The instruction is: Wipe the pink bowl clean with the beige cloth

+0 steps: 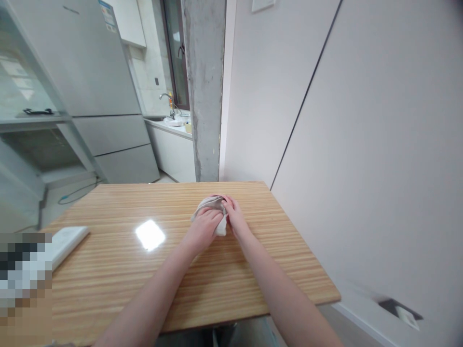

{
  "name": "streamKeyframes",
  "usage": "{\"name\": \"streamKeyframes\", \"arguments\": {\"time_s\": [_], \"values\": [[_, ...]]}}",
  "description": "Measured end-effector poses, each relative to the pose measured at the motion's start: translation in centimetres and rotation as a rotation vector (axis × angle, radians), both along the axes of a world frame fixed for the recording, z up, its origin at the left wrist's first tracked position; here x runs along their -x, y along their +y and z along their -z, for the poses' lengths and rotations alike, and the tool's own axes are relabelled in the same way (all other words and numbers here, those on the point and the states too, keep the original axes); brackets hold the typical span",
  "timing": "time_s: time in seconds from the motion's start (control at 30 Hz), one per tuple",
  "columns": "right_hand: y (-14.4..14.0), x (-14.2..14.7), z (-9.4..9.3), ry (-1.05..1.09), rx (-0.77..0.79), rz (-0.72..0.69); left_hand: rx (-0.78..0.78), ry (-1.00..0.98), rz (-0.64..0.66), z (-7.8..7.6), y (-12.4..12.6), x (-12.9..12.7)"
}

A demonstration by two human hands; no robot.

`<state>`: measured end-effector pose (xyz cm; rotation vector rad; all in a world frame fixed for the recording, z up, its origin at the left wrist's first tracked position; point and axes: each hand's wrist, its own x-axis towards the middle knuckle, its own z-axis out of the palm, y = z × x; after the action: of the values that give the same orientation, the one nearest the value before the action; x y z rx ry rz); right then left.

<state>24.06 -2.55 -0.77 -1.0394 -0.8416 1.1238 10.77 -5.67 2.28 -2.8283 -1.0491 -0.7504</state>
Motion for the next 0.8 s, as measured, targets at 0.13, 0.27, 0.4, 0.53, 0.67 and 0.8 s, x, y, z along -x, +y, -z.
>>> {"name": "streamKeyframes", "arguments": {"time_s": [0.13,0.27,0.4,0.53,0.67,0.8], "values": [[-0.8,0.9,-0.2,-0.104,-0.081,0.017,0.035,0.009,-0.157,0.2,-0.1,0.1],[-1.1,1.5,-0.1,-0.150,-0.121,-0.008,0.075,0.063,-0.189,0.6,0.0,0.1],[-0.4,1.0,0.4,-0.095,-0.062,-0.031,0.092,0.109,-0.121,0.9,0.1,0.1],[0.2,0.2,0.7,-0.014,0.053,-0.020,0.058,0.157,-0.059,0.9,0.0,-0.1],[0.3,0.4,1.0,-0.008,0.008,0.014,0.058,0.095,-0.085,0.6,-0.1,-0.1],[0.3,0.9,1.2,0.037,-0.007,-0.019,0.057,-0.008,-0.151,0.5,-0.1,-0.2]]}}
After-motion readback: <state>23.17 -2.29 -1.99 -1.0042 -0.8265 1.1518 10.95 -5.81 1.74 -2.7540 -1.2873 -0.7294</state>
